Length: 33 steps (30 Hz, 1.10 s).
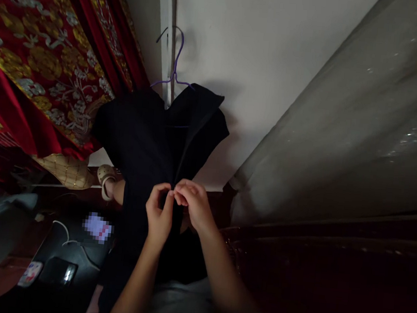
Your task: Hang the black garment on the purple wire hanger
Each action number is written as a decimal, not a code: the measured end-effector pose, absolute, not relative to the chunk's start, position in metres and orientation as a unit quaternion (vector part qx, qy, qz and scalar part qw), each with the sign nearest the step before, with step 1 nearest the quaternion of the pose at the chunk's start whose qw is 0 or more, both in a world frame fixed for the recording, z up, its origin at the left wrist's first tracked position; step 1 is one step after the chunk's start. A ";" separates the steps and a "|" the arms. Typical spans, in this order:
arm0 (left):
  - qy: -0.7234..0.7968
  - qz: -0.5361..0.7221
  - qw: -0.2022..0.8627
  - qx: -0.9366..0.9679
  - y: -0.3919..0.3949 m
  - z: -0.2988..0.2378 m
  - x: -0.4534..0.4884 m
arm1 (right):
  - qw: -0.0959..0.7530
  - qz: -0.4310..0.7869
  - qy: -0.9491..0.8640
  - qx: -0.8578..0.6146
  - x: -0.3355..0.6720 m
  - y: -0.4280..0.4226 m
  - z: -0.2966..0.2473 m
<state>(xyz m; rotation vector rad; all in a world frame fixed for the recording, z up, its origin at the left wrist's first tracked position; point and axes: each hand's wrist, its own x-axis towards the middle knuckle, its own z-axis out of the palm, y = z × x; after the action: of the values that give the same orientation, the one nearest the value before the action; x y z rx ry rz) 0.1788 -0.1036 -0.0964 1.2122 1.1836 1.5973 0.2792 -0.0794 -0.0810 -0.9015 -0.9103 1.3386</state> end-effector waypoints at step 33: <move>0.342 0.422 -0.005 0.840 0.023 0.077 0.177 | 0.727 0.279 -0.522 -0.348 0.310 0.037 0.018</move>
<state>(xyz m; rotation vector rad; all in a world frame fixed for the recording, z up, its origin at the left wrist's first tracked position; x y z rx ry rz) 0.1768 0.0230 0.0770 2.6465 1.0777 1.3300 0.3100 0.0372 0.0178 -0.7670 -1.1517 0.6152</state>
